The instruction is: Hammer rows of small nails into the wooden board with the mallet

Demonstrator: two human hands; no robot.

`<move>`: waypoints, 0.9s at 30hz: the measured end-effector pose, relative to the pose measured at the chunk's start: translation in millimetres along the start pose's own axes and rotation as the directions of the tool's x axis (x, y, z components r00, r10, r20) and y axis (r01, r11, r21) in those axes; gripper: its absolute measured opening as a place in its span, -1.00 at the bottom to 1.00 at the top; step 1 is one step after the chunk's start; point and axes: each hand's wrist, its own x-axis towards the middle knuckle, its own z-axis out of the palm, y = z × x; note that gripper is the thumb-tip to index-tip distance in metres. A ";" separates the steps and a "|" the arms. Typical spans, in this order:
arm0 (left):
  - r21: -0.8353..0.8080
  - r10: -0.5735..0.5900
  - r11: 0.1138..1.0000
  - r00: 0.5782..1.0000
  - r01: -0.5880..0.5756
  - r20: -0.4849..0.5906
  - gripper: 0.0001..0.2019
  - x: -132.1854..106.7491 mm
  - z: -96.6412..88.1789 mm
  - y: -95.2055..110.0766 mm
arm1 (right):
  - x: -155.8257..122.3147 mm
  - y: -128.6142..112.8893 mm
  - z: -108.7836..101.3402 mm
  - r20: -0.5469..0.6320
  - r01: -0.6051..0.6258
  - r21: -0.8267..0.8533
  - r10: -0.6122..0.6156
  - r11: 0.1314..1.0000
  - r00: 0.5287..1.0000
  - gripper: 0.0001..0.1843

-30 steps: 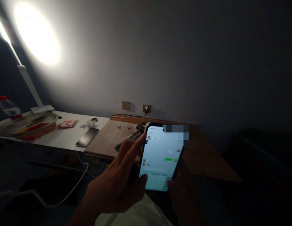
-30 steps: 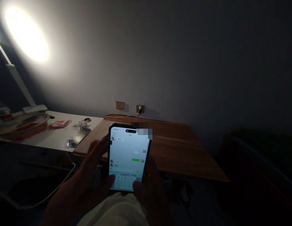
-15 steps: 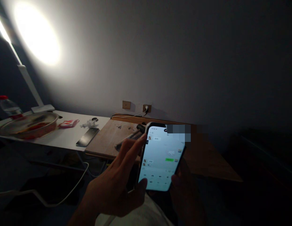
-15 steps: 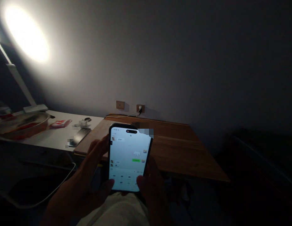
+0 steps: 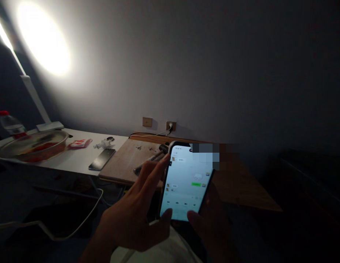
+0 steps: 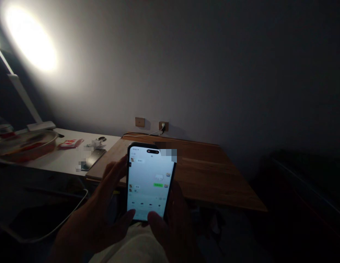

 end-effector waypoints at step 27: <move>0.009 0.010 1.000 1.000 -0.010 0.003 0.13 0.8 -2.4 -3.0 | -13.5 -5.1 6.7 -0.057 0.072 -0.205 -0.086 0.976 0.995 -0.33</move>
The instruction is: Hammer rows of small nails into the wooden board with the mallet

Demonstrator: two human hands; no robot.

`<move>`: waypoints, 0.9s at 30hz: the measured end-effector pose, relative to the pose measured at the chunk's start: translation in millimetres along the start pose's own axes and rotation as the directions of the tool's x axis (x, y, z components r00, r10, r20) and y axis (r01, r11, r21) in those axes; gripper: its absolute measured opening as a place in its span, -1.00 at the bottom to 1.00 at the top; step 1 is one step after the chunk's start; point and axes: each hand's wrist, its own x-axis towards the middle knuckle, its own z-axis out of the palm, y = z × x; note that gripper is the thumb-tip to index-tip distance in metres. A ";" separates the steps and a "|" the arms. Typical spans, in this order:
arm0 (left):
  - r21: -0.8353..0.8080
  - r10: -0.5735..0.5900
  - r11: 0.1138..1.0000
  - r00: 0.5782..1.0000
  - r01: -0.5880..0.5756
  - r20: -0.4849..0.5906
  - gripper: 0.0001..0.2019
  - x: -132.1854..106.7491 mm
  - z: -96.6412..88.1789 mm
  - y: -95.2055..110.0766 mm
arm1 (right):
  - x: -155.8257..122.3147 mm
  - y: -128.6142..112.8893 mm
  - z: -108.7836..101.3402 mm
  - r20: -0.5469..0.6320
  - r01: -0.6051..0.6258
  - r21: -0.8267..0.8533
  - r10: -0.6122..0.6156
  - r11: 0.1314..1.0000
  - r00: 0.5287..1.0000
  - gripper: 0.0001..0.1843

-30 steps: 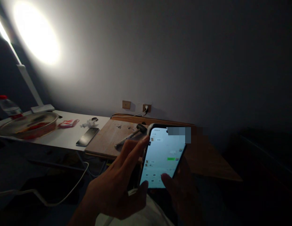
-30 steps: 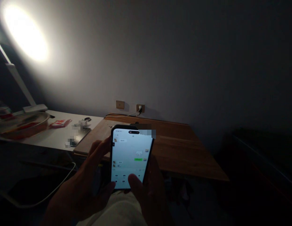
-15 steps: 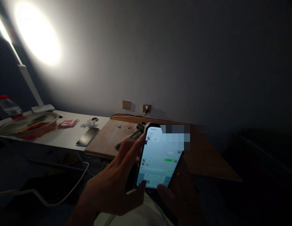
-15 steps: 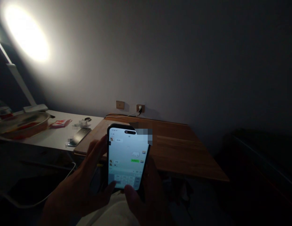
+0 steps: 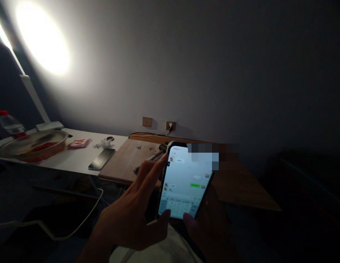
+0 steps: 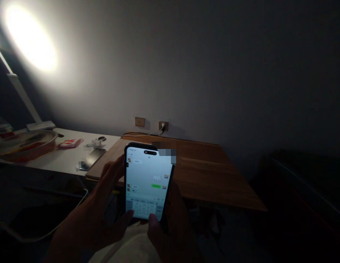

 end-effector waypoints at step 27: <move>-0.015 0.012 1.000 1.000 -0.011 0.019 0.14 -0.8 -0.1 0.2 | 9.8 6.7 -4.0 0.066 0.025 0.074 -0.030 0.997 0.997 -0.38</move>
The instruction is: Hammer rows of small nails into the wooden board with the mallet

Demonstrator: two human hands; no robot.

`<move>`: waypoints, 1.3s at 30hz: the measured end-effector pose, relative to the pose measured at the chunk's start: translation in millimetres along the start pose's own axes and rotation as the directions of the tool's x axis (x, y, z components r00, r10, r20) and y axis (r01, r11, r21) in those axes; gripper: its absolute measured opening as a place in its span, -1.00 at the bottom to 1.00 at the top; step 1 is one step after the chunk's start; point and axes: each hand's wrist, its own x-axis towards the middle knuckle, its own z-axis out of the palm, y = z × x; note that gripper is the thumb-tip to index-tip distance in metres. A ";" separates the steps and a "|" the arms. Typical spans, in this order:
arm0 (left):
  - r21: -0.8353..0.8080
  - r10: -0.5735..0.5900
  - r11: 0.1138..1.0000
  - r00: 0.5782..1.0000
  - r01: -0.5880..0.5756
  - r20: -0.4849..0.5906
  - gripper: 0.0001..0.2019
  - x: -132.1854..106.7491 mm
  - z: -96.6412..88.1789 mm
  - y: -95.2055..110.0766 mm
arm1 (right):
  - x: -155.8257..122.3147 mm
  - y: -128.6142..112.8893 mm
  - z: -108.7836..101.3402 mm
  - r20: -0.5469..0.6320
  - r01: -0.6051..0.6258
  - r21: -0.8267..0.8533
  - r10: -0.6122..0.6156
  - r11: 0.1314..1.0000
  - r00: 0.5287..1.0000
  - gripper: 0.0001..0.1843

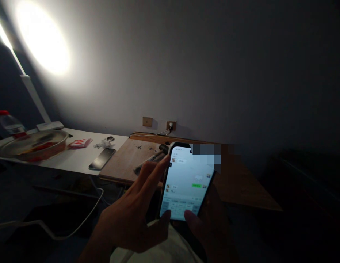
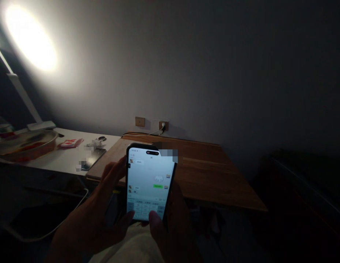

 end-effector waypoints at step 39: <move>-0.029 0.007 1.000 1.000 -0.006 0.013 -0.05 2.7 -2.8 -11.5 | 1.2 -8.3 10.3 0.048 -0.222 0.471 0.226 0.854 0.973 -0.37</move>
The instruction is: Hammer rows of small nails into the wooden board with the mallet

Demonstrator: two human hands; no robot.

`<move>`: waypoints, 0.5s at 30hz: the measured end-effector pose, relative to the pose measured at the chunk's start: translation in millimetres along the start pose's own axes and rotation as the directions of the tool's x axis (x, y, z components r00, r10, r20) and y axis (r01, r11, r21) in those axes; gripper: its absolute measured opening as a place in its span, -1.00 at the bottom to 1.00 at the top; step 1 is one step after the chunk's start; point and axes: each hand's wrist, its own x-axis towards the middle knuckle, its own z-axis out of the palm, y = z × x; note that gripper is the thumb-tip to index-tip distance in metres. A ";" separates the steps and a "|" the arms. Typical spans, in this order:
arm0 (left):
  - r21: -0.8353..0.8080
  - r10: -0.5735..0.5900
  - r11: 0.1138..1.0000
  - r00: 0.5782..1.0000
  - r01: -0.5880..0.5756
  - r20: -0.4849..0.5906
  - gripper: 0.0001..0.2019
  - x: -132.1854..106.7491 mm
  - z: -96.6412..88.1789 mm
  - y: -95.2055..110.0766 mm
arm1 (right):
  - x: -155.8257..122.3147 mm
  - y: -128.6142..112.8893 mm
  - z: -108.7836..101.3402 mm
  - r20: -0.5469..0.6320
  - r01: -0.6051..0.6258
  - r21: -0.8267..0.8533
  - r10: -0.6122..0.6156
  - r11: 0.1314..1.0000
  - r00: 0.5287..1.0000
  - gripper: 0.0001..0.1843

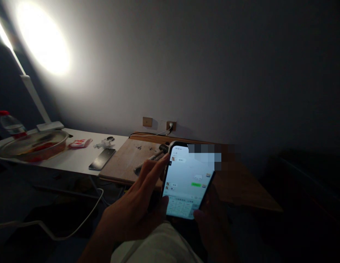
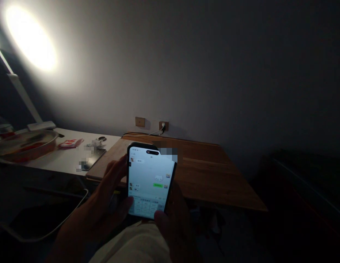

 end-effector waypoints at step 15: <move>0.097 -0.028 0.995 0.998 0.033 -0.051 0.15 -3.8 5.7 8.2 | -0.9 -3.3 -2.1 -0.018 0.026 -0.144 -0.029 0.989 0.999 -0.50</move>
